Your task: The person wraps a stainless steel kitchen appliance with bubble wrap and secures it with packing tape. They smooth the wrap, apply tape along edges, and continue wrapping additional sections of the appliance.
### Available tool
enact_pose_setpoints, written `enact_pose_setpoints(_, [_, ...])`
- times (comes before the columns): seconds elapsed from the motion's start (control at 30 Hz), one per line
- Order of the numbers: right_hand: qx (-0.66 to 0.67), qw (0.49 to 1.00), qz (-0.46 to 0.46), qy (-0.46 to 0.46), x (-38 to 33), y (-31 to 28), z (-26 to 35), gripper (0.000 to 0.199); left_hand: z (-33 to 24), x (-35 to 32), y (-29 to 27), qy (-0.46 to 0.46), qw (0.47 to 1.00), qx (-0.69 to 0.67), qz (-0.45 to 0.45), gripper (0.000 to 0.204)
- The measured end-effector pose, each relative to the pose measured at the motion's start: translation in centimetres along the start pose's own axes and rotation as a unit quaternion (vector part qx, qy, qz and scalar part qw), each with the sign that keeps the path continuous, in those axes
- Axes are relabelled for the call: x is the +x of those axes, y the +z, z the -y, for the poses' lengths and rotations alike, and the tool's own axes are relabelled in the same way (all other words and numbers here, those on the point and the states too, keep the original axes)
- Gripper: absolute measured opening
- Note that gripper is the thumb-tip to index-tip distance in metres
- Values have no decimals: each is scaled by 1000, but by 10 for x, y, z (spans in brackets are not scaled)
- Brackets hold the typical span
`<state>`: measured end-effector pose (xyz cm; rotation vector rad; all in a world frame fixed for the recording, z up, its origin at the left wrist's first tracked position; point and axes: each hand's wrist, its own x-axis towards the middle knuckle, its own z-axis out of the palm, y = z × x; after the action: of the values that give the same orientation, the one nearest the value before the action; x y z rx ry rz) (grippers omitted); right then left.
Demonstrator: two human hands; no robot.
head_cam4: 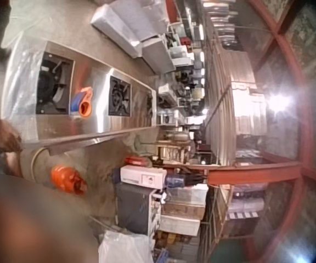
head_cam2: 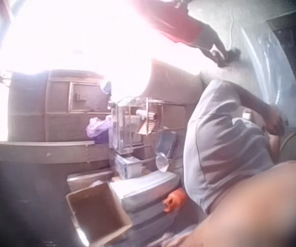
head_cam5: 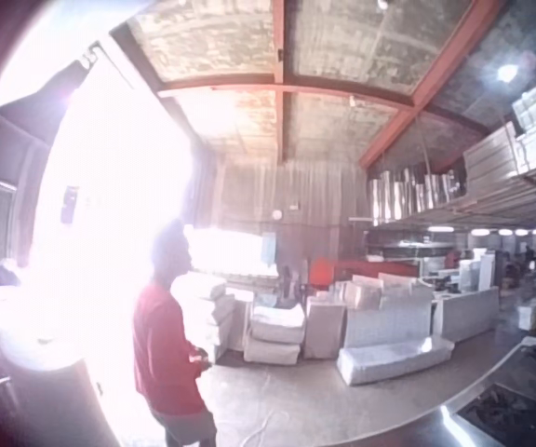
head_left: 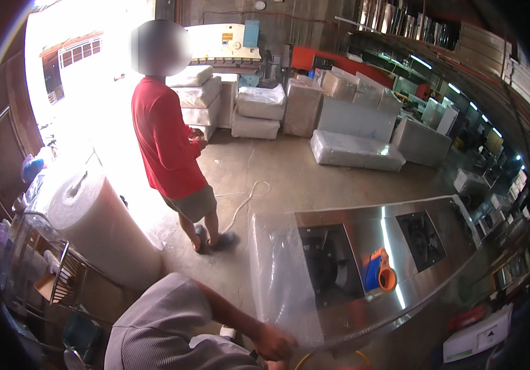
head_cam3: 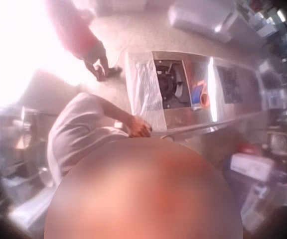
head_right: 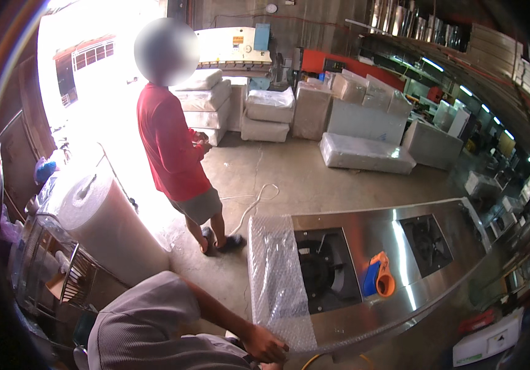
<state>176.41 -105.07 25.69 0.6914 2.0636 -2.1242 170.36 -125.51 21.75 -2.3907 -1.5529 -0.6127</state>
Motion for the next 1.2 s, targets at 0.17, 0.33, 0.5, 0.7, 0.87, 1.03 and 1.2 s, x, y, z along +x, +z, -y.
enact_pose_setpoints(0.17, [-35,998,-55,-25,8,21,27,53,2,3,-22,-16,998,4,-63,18])
enact_pose_setpoints(0.33, [-60,992,-99,-41,7,37,46,53,-1,1,-27,-22,994,27,-103,15])
enact_pose_setpoints(0.5, [-75,987,-131,-59,2,45,55,52,6,-5,-24,5,990,44,-137,14])
enact_pose_setpoints(0.7, [-100,967,-162,-172,-24,14,83,51,5,-1,3,-29,991,-4,-130,21])
enact_pose_setpoints(0.87, [-139,952,-100,-252,12,-25,137,43,-2,-13,16,-30,988,20,-147,16])
enact_pose_setpoints(1.03, [-366,811,-126,-439,70,8,125,42,-3,-11,12,-58,996,-41,-47,22])
enact_pose_setpoints(1.2, [-389,770,-217,-457,148,-22,133,52,-1,-2,2,-35,990,25,-136,12])
